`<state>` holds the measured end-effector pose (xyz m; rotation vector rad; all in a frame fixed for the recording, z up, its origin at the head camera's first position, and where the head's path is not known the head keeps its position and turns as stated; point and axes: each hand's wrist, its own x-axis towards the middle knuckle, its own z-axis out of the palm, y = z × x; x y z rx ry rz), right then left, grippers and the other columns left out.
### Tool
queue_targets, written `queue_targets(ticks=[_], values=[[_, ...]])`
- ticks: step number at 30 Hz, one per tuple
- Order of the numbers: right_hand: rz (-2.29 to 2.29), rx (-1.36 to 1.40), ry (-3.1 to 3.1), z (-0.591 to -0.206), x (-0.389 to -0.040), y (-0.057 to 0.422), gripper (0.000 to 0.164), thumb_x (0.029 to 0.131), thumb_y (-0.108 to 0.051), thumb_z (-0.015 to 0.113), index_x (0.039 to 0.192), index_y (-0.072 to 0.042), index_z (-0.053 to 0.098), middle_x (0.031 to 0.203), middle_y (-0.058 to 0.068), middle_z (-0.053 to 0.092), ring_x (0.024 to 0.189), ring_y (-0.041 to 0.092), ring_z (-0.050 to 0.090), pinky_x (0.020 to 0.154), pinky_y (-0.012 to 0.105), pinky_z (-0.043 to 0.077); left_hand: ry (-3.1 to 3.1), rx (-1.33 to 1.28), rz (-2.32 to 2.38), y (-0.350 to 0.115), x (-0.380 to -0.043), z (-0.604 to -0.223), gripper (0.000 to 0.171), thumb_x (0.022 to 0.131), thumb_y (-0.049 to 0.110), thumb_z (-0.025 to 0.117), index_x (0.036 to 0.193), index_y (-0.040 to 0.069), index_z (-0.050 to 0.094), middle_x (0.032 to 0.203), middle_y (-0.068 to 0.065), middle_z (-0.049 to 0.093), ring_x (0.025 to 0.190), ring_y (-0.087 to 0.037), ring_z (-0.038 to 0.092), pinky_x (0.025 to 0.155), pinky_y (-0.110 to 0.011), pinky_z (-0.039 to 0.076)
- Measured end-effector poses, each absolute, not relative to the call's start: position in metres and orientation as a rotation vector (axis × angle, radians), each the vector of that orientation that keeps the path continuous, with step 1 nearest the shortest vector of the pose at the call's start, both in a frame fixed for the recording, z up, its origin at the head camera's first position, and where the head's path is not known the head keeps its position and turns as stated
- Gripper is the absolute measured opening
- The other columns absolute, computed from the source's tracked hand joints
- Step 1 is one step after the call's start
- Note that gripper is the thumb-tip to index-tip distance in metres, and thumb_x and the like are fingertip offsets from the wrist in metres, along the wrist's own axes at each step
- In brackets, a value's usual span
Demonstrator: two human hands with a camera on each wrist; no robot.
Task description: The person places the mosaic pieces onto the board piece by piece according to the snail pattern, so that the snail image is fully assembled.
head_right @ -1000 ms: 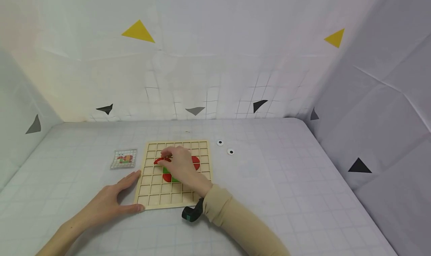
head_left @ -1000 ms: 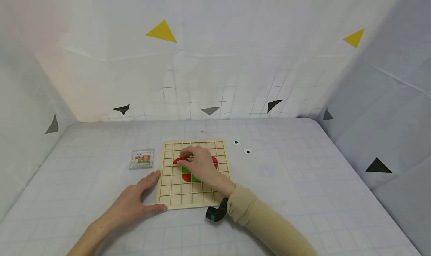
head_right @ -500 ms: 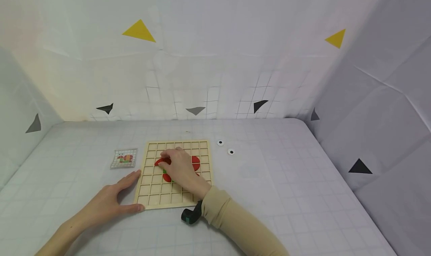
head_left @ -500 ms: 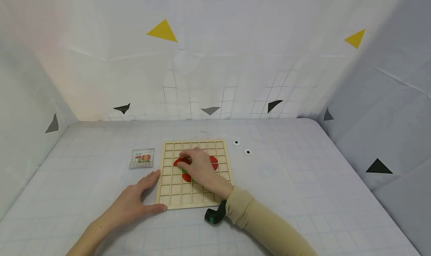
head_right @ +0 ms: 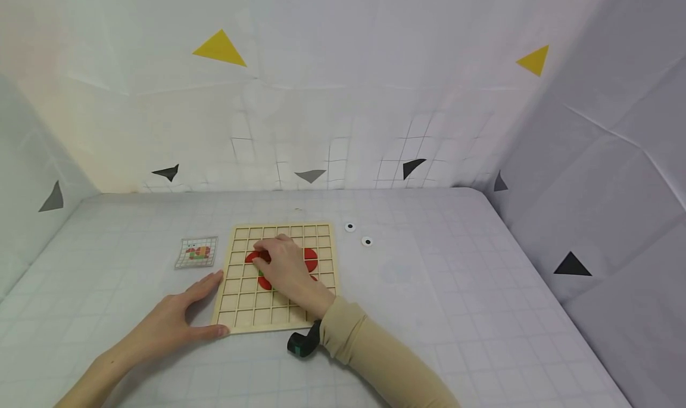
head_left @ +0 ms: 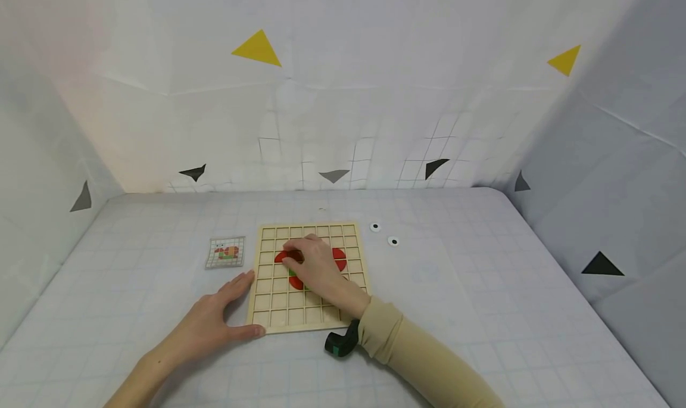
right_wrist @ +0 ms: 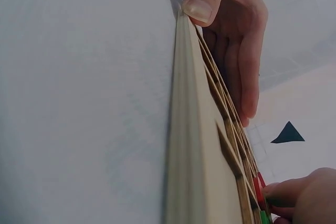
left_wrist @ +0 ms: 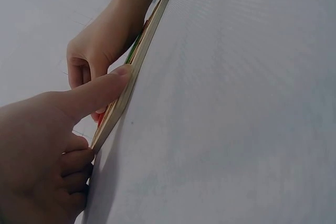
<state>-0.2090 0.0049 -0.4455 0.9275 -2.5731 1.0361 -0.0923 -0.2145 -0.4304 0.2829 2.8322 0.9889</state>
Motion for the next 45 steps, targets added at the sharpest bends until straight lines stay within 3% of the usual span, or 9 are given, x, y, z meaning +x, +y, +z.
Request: queue_targets(ticks=[16,22,28,39,45], values=[[1.064,0.900,-2.599,-0.445,-0.209,0.004,0.023,0.089,-0.015,0.076,0.111,-0.007,0.074,0.103,0.002,0.074,0.092,0.017,0.061,0.076,0.023,0.051,2.844,0.286,0.978,-0.215,-0.091,-0.429,0.108,0.071,0.070,0.076,0.157,0.020,0.035,0.160,-0.009,0.037,0.146,-0.039,0.034,0.110,-0.063,0.036],[1.317,0.831,-2.621,-0.434,-0.208,0.016,0.022,0.090,-0.017,0.076,0.110,-0.009,0.075,0.104,0.001,0.075,0.092,0.019,0.064,0.075,0.024,0.052,2.834,0.280,0.960,-0.213,-0.092,-0.429,0.108,0.071,0.069,0.077,0.157,0.021,0.034,0.160,-0.010,0.036,0.146,-0.040,0.034,0.109,-0.066,0.036],[1.468,0.810,-2.632,-0.422,-0.212,0.053,0.025,0.090,-0.021,0.076,0.112,-0.010,0.075,0.110,-0.001,0.074,0.107,0.018,0.065,0.092,0.039,0.055,2.835,0.263,0.942,-0.212,-0.092,-0.429,0.108,0.071,0.068,0.078,0.157,0.020,0.034,0.160,-0.009,0.036,0.146,-0.040,0.034,0.109,-0.067,0.034],[1.310,0.526,-2.656,-0.424,-0.228,0.145,0.024,0.086,-0.020,0.080,0.108,-0.013,0.076,0.108,0.002,0.076,0.103,0.023,0.067,0.091,0.044,0.053,2.848,0.269,0.940,-0.212,-0.091,-0.430,0.109,0.069,0.069,0.078,0.157,0.019,0.035,0.160,-0.008,0.038,0.146,-0.040,0.034,0.109,-0.067,0.034],[1.203,0.368,-2.653,-0.433,-0.235,0.181,0.025,0.087,-0.015,0.078,0.111,-0.010,0.074,0.110,0.007,0.074,0.104,0.027,0.065,0.090,0.046,0.052,2.848,0.263,0.939,-0.213,-0.092,-0.430,0.109,0.070,0.069,0.078,0.157,0.020,0.035,0.160,-0.007,0.037,0.146,-0.039,0.034,0.110,-0.067,0.033]])
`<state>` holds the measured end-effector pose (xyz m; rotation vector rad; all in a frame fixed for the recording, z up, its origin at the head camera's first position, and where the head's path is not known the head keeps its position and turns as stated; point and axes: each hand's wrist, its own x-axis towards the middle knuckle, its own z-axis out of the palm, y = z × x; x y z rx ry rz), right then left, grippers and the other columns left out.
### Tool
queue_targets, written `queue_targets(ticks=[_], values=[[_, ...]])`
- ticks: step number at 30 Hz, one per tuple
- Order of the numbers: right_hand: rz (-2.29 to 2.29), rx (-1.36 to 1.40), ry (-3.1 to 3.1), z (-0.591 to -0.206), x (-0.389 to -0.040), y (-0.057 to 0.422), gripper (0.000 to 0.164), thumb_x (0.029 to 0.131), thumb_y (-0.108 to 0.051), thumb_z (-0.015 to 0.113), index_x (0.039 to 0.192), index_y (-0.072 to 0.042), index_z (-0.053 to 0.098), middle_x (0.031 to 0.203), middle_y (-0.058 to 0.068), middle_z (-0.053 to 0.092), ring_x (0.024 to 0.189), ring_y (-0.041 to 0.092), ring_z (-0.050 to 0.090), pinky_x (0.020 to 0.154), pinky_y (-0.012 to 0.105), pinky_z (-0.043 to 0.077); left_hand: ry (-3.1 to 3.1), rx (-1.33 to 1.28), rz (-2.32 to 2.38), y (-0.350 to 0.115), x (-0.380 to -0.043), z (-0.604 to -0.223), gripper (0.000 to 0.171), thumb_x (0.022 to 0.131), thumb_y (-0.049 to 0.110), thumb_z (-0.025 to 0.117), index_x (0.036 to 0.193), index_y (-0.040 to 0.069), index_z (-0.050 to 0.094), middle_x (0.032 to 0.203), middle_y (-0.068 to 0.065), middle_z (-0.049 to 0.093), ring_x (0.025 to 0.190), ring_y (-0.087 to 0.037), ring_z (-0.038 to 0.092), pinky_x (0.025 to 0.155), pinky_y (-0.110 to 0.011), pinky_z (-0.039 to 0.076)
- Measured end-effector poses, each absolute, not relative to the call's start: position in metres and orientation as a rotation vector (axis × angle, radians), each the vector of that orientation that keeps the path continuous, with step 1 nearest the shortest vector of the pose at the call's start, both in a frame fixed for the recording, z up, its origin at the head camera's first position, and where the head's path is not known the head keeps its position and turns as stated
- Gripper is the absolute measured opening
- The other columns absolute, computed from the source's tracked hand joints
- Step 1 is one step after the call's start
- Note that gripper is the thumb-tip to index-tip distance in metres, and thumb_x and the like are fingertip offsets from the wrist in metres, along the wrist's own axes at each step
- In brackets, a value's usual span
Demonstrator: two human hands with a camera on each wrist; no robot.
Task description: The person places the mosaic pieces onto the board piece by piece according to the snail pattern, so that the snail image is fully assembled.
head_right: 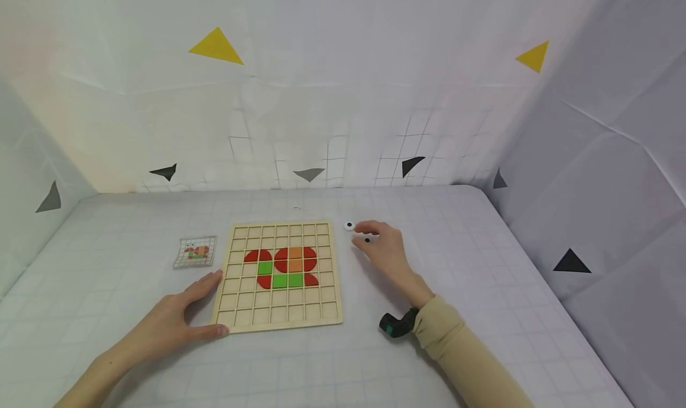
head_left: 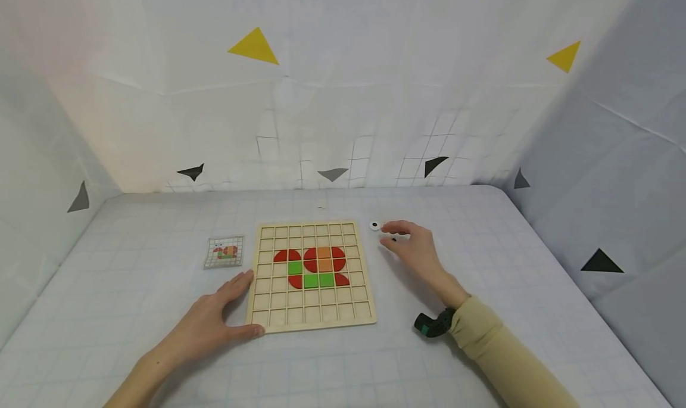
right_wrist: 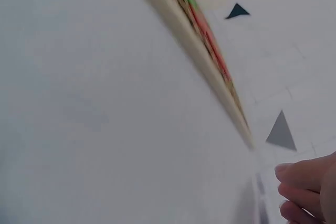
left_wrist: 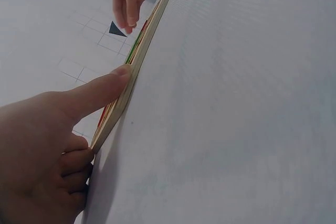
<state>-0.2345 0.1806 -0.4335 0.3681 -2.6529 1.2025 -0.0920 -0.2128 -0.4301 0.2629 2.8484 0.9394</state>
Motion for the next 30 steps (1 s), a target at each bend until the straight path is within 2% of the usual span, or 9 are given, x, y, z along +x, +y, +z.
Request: queue_targets(ticks=[8,15,23,30], values=[[1.123,0.296,-2.639,-0.452,-0.240,0.200,0.027,0.087,-0.014,0.078,0.111,-0.006,0.071,0.109,0.011,0.073,0.107,0.028,0.064,0.095,0.045,0.052,2.852,0.267,0.939,-0.212,-0.093,-0.430,0.109,0.070,0.068,0.078,0.157,0.018,0.035,0.160,-0.008,0.037,0.147,-0.038,0.033,0.111,-0.067,0.032],[1.124,0.435,-2.622,-0.457,-0.241,0.200,0.028,0.086,-0.008,0.078,0.113,-0.010,0.073,0.110,0.006,0.074,0.110,0.026,0.064,0.098,0.045,0.050,2.849,0.242,0.935,-0.212,-0.092,-0.431,0.109,0.069,0.069,0.078,0.157,0.020,0.035,0.161,-0.006,0.037,0.147,-0.037,0.034,0.111,-0.067,0.033],[1.107,0.412,-2.606,-0.459,-0.240,0.200,0.028,0.083,-0.014,0.082,0.109,-0.011,0.073,0.104,0.005,0.074,0.105,0.025,0.064,0.094,0.045,0.050,2.852,0.240,0.935,-0.213,-0.091,-0.432,0.109,0.069,0.069,0.079,0.157,0.021,0.035,0.160,-0.006,0.037,0.147,-0.037,0.034,0.111,-0.066,0.033],[1.138,0.462,-2.588,-0.461,-0.240,0.200,0.030,0.082,-0.010,0.082,0.111,-0.012,0.074,0.107,0.003,0.075,0.108,0.023,0.064,0.096,0.044,0.050,2.868,0.260,0.926,-0.212,-0.091,-0.429,0.109,0.069,0.070,0.077,0.157,0.021,0.035,0.159,-0.007,0.039,0.145,-0.039,0.036,0.108,-0.066,0.036]])
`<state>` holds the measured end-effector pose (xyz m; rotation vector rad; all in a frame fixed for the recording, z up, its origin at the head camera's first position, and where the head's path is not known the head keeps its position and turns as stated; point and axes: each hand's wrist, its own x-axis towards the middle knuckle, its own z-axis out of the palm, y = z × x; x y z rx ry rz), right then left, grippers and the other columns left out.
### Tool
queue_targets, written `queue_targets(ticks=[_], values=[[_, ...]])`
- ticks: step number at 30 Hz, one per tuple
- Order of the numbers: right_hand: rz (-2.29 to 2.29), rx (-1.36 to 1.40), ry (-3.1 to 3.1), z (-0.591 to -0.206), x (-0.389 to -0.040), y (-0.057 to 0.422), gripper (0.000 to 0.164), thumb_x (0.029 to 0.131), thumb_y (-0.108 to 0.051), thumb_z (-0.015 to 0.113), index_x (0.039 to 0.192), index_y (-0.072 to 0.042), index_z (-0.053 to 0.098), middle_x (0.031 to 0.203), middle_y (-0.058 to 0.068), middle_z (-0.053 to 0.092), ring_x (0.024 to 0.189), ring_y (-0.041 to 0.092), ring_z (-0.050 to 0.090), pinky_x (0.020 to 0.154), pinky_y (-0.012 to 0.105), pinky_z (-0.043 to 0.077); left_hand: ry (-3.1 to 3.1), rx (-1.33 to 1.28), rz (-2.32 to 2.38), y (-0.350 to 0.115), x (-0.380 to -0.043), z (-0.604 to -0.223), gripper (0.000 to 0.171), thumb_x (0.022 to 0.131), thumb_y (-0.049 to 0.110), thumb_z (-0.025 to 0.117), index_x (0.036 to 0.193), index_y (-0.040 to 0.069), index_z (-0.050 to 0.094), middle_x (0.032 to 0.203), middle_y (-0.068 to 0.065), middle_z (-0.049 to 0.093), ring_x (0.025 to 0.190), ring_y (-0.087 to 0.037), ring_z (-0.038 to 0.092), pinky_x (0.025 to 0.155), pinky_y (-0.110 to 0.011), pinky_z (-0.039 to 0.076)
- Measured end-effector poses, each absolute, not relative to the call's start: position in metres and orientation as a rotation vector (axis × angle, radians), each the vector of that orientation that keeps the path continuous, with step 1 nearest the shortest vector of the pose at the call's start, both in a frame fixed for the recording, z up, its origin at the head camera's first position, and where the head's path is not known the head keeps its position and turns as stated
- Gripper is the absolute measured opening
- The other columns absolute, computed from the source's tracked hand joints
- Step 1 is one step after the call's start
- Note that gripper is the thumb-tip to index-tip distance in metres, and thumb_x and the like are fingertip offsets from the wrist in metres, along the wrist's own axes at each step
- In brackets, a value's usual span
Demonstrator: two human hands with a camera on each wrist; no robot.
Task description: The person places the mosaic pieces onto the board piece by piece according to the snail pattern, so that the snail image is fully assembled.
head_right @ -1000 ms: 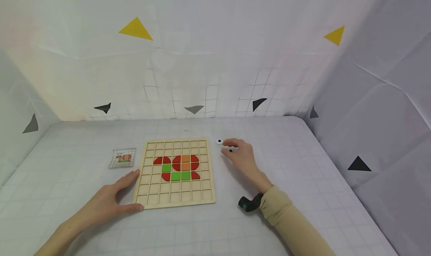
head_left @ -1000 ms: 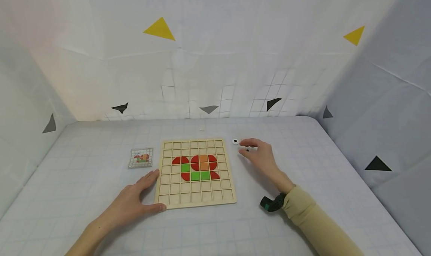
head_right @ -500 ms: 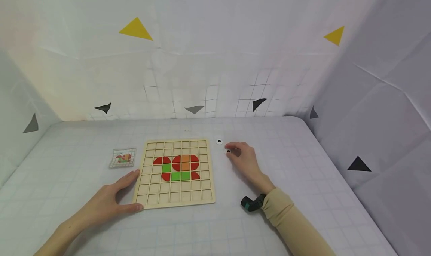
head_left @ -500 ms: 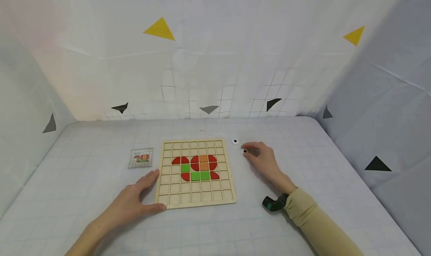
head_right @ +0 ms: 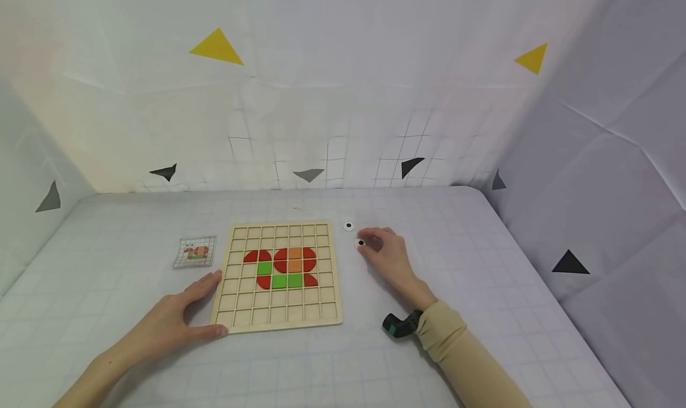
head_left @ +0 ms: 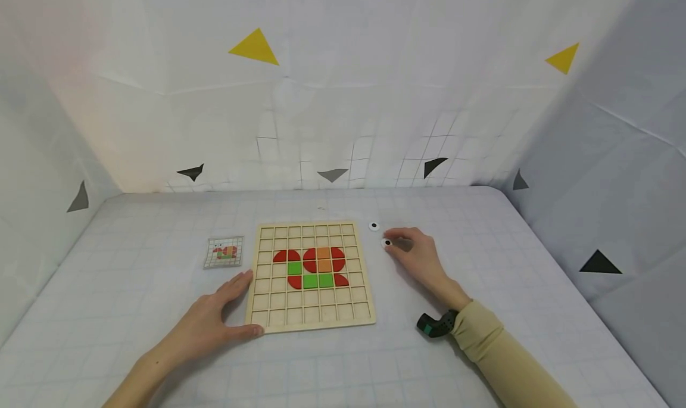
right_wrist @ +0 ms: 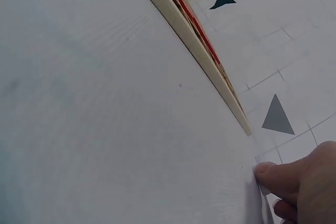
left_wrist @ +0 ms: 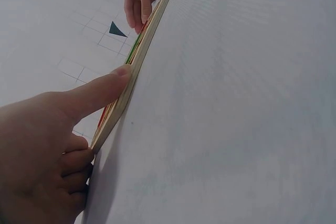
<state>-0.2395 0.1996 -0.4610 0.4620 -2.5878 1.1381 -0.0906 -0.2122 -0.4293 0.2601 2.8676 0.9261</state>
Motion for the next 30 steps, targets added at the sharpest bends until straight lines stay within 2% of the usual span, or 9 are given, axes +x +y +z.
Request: queue_targets(ticks=[5,11,17,30], values=[[1.115,0.447,-2.591,-0.4605,-0.2388,0.1996,0.027,0.082,-0.015,0.084,0.107,-0.013,0.074,0.103,0.001,0.075,0.105,0.022,0.064,0.094,0.042,0.050,2.863,0.258,0.926,-0.2124,-0.0909,-0.4295,0.109,0.069,0.071,0.077,0.157,0.021,0.035,0.160,-0.007,0.038,0.145,-0.039,0.036,0.109,-0.066,0.035],[1.164,0.495,-2.580,-0.4600,-0.2384,0.1992,0.028,0.083,-0.011,0.082,0.110,-0.012,0.074,0.107,0.003,0.074,0.108,0.023,0.064,0.097,0.044,0.050,2.836,0.223,0.943,-0.2129,-0.0912,-0.4320,0.109,0.069,0.070,0.078,0.157,0.022,0.035,0.161,-0.005,0.036,0.148,-0.037,0.032,0.112,-0.065,0.033],[1.156,0.452,-2.589,-0.4586,-0.2377,0.1990,0.028,0.081,-0.017,0.084,0.107,-0.012,0.075,0.102,0.002,0.074,0.105,0.022,0.063,0.095,0.043,0.050,2.833,0.224,0.949,-0.2130,-0.0916,-0.4323,0.109,0.069,0.069,0.078,0.157,0.021,0.035,0.161,-0.005,0.036,0.148,-0.037,0.032,0.112,-0.065,0.033],[1.181,0.465,-2.596,-0.4588,-0.2367,0.1986,0.027,0.082,-0.015,0.083,0.108,-0.012,0.075,0.104,0.003,0.074,0.106,0.023,0.064,0.095,0.044,0.051,2.843,0.236,0.938,-0.2132,-0.0917,-0.4327,0.109,0.069,0.068,0.079,0.157,0.020,0.035,0.161,-0.006,0.036,0.148,-0.037,0.032,0.112,-0.066,0.032]])
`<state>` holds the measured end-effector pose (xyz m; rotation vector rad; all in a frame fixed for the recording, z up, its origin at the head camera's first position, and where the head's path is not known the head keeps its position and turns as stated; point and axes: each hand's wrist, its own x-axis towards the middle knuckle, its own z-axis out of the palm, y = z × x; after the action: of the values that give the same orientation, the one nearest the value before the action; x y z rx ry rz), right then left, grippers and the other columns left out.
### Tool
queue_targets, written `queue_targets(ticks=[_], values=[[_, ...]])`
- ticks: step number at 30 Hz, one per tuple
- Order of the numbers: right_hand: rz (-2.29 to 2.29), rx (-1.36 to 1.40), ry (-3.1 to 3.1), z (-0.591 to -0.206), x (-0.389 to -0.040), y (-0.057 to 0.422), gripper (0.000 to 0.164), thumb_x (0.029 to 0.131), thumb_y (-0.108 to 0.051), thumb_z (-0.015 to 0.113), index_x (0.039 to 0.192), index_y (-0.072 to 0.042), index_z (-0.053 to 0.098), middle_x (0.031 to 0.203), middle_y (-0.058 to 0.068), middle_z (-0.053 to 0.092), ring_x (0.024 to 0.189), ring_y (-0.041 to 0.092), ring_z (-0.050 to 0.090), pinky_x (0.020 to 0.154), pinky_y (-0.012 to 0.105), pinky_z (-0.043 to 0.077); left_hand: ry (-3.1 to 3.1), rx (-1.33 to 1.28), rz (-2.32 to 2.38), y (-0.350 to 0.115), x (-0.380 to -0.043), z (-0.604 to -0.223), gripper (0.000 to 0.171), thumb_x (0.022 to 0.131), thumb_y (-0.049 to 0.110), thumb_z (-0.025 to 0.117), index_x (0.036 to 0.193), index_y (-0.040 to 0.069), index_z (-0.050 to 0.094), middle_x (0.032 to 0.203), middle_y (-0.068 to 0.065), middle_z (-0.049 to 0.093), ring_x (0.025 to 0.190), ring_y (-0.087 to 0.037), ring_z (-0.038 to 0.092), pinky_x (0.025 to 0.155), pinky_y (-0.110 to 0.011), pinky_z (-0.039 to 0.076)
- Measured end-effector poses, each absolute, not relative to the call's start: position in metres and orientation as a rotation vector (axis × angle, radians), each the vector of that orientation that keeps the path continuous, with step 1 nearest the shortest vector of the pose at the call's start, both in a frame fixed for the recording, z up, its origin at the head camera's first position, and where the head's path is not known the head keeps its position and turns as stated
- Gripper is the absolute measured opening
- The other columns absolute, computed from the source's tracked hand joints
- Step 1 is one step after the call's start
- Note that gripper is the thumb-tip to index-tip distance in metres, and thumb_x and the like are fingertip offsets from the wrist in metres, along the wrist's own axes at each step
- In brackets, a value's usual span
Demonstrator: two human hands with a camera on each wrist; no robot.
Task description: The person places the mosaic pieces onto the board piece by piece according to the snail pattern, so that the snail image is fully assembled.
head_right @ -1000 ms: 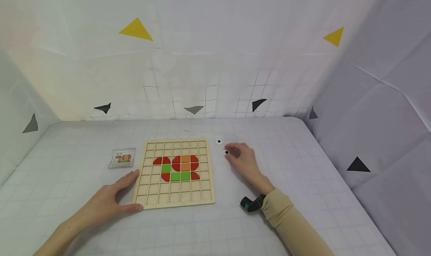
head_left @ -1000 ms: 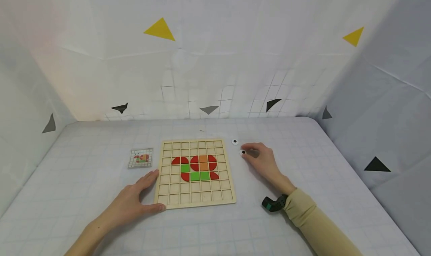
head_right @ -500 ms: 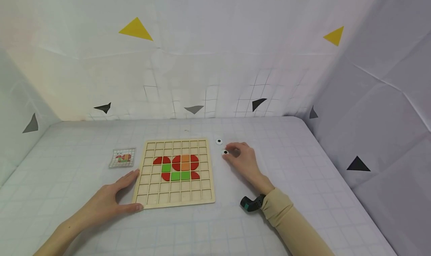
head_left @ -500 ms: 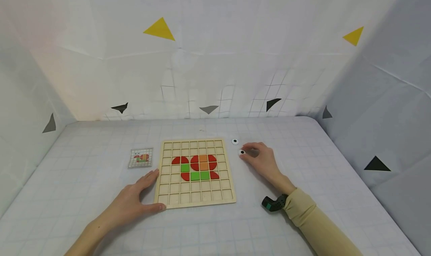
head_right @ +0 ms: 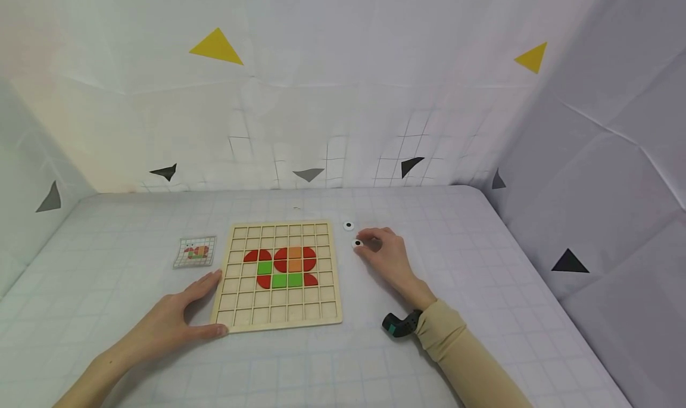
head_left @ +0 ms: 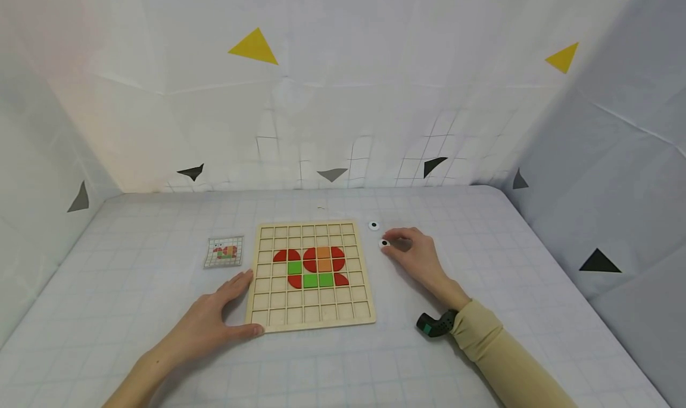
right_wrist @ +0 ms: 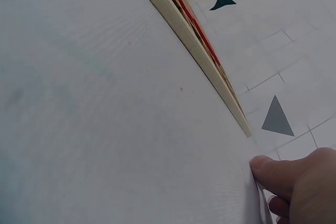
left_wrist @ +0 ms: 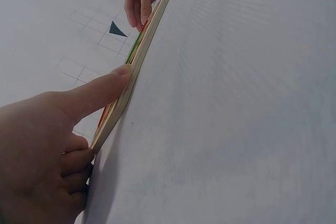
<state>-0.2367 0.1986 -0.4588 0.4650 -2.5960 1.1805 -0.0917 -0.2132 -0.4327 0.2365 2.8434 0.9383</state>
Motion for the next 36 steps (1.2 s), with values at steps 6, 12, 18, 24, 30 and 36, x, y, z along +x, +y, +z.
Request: queue_targets(ticks=[6,12,18,24,30,36], values=[[1.142,0.453,-2.602,-0.459,-0.237,0.197,0.026,0.082,-0.018,0.084,0.106,-0.014,0.075,0.101,0.001,0.074,0.102,0.020,0.065,0.090,0.041,0.053,2.839,0.235,0.947,-0.213,-0.092,-0.432,0.109,0.069,0.067,0.080,0.157,0.020,0.035,0.161,-0.006,0.036,0.148,-0.037,0.032,0.112,-0.065,0.033],[1.200,0.464,-2.592,-0.449,-0.234,0.189,0.024,0.083,-0.021,0.083,0.105,-0.017,0.075,0.103,0.001,0.073,0.102,0.020,0.064,0.091,0.043,0.051,2.832,0.237,0.947,-0.212,-0.092,-0.429,0.110,0.069,0.068,0.079,0.157,0.019,0.034,0.161,-0.007,0.036,0.148,-0.038,0.032,0.112,-0.065,0.033],[1.253,0.496,-2.650,-0.438,-0.229,0.169,0.024,0.084,-0.024,0.082,0.106,-0.018,0.075,0.105,-0.002,0.073,0.105,0.019,0.063,0.095,0.043,0.050,2.837,0.244,0.941,-0.213,-0.092,-0.427,0.110,0.069,0.069,0.078,0.157,0.019,0.034,0.161,-0.008,0.036,0.147,-0.039,0.032,0.111,-0.066,0.033],[1.284,0.568,-2.642,-0.427,-0.230,0.139,0.023,0.084,-0.022,0.082,0.104,-0.015,0.076,0.104,0.000,0.074,0.107,0.020,0.064,0.096,0.045,0.051,2.843,0.231,0.923,-0.213,-0.092,-0.429,0.110,0.069,0.069,0.079,0.157,0.019,0.035,0.161,-0.008,0.036,0.147,-0.038,0.032,0.111,-0.067,0.031],[1.308,0.676,-2.636,-0.419,-0.233,0.100,0.024,0.084,-0.019,0.081,0.106,-0.011,0.076,0.109,0.004,0.075,0.107,0.024,0.065,0.095,0.047,0.052,2.843,0.242,0.926,-0.213,-0.092,-0.431,0.110,0.069,0.068,0.079,0.157,0.019,0.035,0.161,-0.009,0.036,0.147,-0.038,0.033,0.110,-0.068,0.032],[1.326,0.767,-2.660,-0.419,-0.239,0.066,0.025,0.088,-0.021,0.078,0.111,-0.011,0.075,0.109,0.002,0.074,0.104,0.020,0.065,0.089,0.037,0.054,2.827,0.236,0.945,-0.213,-0.093,-0.432,0.110,0.068,0.068,0.079,0.157,0.020,0.035,0.161,-0.006,0.036,0.148,-0.037,0.032,0.112,-0.067,0.031]])
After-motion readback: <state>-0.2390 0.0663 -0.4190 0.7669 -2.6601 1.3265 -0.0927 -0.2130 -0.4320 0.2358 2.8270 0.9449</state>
